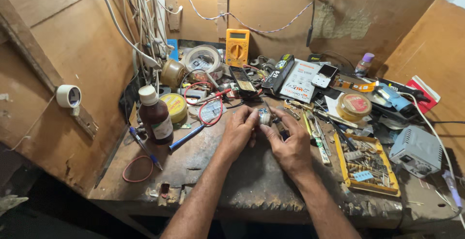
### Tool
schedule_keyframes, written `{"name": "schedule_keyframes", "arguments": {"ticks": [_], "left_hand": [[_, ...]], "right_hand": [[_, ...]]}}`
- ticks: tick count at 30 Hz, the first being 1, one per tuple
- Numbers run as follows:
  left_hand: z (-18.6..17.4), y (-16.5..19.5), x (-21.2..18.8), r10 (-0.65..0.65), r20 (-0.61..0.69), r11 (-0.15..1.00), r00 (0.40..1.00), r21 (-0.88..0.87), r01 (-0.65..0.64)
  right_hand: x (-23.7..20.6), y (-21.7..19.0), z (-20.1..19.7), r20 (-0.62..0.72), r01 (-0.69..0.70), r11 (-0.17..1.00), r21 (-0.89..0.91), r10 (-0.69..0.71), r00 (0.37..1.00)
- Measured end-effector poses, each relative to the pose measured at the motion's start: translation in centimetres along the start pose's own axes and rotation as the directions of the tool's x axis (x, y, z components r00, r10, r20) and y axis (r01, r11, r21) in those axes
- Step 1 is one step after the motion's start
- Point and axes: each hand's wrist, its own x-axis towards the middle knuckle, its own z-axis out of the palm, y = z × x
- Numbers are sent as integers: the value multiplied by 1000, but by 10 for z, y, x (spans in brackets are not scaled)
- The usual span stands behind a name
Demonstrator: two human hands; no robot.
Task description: The person holds a feature phone at a cluttered workbench, opens its back cover, removes the battery, and separates the front housing from the main board. They then use a screwdriver to pry and work on the exposed internal board and screen assembly.
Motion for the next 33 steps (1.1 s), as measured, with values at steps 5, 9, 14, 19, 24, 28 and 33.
{"name": "schedule_keyframes", "arguments": {"ticks": [5, 9, 14, 19, 24, 28, 33], "left_hand": [[-1, 2, -1, 15, 30, 999, 999, 50, -16], [-4, 0, 1, -14, 10, 998, 1000, -66, 15], [-4, -3, 5, -9, -19, 990, 1000, -144, 6], [-4, -3, 4, 36, -51, 970, 998, -238, -47], [-4, 0, 3, 23, -29, 947, 999, -318, -30], [-9, 2, 0, -91, -62, 934, 994, -351, 63], [-16, 3, 3, -56, 6, 834, 998, -550, 50]], "right_hand": [[1, -2, 1, 23, -292, 955, -52, 294, 956], [-5, 5, -1, -57, 123, 992, 13, -122, 991], [-8, 20, -5, -199, -23, 979, -202, -18, 980], [-5, 37, -11, -358, -361, 744, -562, 175, 917], [-3, 40, -14, -422, -394, 731, -557, 160, 893], [-4, 22, -11, -271, -168, 871, -462, 41, 962], [-10, -8, -5, -20, 92, 971, -221, -99, 995]]}}
